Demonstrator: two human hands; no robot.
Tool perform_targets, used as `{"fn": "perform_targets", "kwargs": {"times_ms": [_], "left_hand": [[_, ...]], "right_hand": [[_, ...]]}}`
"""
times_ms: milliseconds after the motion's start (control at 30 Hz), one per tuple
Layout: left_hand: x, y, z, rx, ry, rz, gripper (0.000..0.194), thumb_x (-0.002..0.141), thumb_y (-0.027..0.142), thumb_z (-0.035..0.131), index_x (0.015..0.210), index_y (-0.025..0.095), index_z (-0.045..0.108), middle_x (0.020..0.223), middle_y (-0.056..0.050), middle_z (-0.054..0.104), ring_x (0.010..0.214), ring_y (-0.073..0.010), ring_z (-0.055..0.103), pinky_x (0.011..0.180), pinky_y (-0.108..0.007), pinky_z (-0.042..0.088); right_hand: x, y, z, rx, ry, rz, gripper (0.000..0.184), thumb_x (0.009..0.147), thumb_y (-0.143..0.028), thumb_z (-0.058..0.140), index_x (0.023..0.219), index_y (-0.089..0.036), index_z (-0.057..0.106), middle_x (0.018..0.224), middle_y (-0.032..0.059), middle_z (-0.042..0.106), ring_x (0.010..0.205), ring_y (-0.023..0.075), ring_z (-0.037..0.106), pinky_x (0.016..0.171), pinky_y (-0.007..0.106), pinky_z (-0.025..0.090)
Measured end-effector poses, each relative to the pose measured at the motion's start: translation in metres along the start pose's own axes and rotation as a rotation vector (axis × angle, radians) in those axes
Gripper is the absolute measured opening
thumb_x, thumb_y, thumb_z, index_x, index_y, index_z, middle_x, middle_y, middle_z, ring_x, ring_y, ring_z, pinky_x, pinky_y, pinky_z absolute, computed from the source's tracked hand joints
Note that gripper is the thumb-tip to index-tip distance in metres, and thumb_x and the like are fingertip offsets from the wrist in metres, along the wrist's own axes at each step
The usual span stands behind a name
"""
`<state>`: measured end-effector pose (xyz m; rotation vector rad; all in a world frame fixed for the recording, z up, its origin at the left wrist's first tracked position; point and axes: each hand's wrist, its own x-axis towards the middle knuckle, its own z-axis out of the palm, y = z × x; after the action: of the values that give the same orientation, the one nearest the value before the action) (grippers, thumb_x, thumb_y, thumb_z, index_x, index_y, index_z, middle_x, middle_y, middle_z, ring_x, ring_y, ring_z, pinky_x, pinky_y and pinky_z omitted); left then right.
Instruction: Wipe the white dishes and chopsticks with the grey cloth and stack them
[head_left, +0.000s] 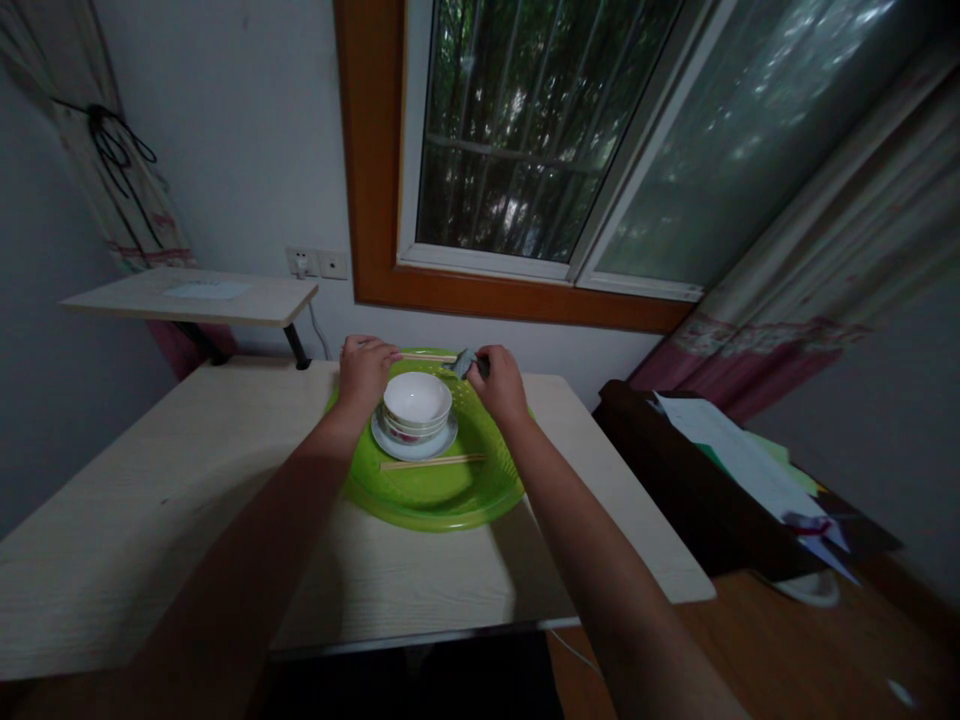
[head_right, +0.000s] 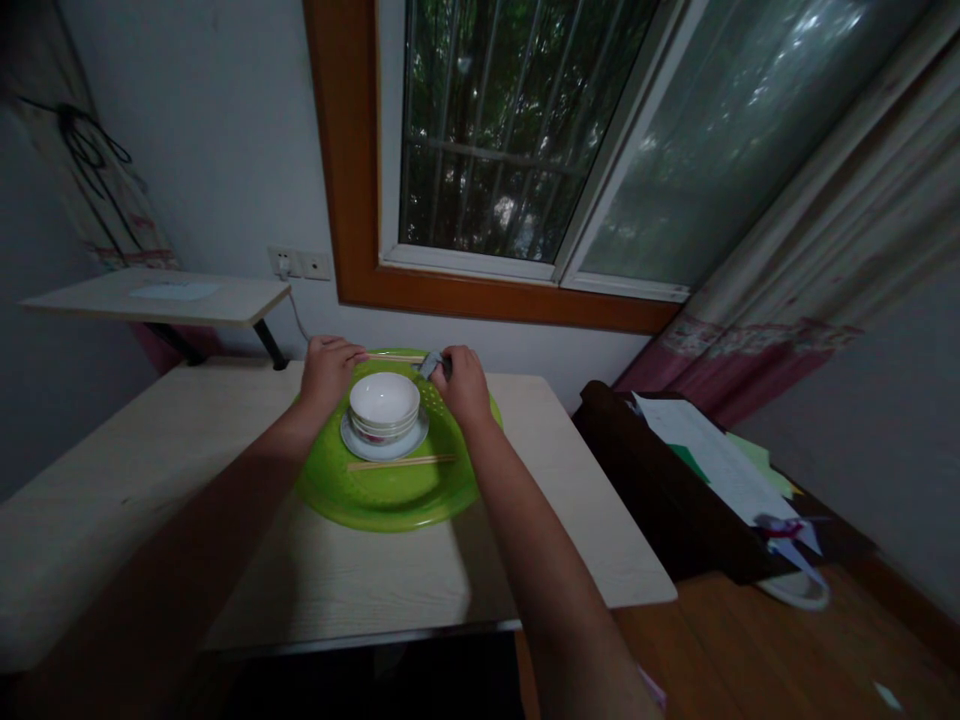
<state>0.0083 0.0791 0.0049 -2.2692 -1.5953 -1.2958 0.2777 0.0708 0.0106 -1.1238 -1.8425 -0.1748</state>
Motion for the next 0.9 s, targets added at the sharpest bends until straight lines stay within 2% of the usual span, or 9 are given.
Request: {"fn": "perform_targets", "kwargs": {"times_ms": [100,167,333,400,533,700,900], "left_hand": [[-0.001,0.007,0.001,0.024,0.008,0.015,0.020,0.093,0.031,0.060,0.095,0.021,0.077,0.096,-0.008,0.073,0.106,-0.0272,0.052,0.099,-0.043,0.039],[-0.002,0.012,0.001,0.036,-0.030,0.050,0.022,0.093,0.033,0.060,0.096,0.021,0.077,0.097,-0.008,0.074,0.103,-0.0271,0.051,0.095,-0.042,0.041],[-0.001,0.019,0.001,0.034,-0.101,0.139,0.023,0.094,0.030,0.056,0.098,0.021,0.077,0.098,-0.008,0.073,0.098,-0.0266,0.053,0.092,-0.042,0.042],[-0.001,0.019,0.000,0.016,-0.105,0.144,0.024,0.093,0.029,0.056,0.098,0.021,0.078,0.098,-0.008,0.073,0.097,-0.0267,0.053,0.091,-0.042,0.043],[-0.002,0.021,-0.003,-0.009,-0.078,0.112,0.024,0.093,0.030,0.056,0.097,0.022,0.078,0.098,-0.008,0.074,0.097,-0.0266,0.053,0.090,-0.041,0.043],[-0.001,0.023,-0.006,-0.034,-0.072,0.089,0.025,0.094,0.029,0.054,0.097,0.021,0.078,0.097,-0.008,0.073,0.097,-0.0257,0.053,0.092,-0.041,0.043],[-0.001,0.019,-0.002,-0.028,-0.053,0.060,0.025,0.095,0.029,0.053,0.097,0.022,0.078,0.099,-0.006,0.074,0.096,-0.0255,0.054,0.092,-0.042,0.042]], "right_hand": [[0.001,-0.003,-0.002,0.029,0.003,-0.049,0.015,0.088,-0.023,0.055,0.103,-0.020,0.058,0.100,0.0107,0.063,0.097,0.0260,0.056,0.089,0.040,0.047],[0.001,-0.006,-0.002,0.044,-0.035,-0.101,0.015,0.090,-0.023,0.055,0.103,-0.020,0.058,0.101,0.0109,0.063,0.097,0.0257,0.056,0.090,0.040,0.047],[-0.001,-0.014,0.000,0.081,-0.251,-0.216,0.013,0.091,-0.022,0.056,0.103,-0.020,0.060,0.102,0.0102,0.065,0.099,0.0244,0.057,0.091,0.038,0.047],[-0.002,-0.015,-0.001,0.095,-0.305,-0.196,0.013,0.091,-0.024,0.058,0.104,-0.020,0.061,0.102,0.0098,0.066,0.098,0.0238,0.058,0.090,0.037,0.047],[-0.005,-0.016,-0.001,0.092,-0.310,-0.119,0.019,0.092,-0.031,0.060,0.108,-0.020,0.060,0.103,0.0100,0.067,0.095,0.0229,0.060,0.086,0.035,0.047],[-0.006,-0.014,0.002,0.119,-0.338,-0.045,0.022,0.091,-0.033,0.060,0.109,-0.020,0.059,0.096,0.0072,0.068,0.083,0.0199,0.060,0.074,0.030,0.045],[-0.004,-0.012,0.003,0.136,-0.287,0.005,0.022,0.086,-0.031,0.059,0.105,-0.020,0.057,0.090,0.0045,0.066,0.078,0.0186,0.059,0.071,0.029,0.043]]}}
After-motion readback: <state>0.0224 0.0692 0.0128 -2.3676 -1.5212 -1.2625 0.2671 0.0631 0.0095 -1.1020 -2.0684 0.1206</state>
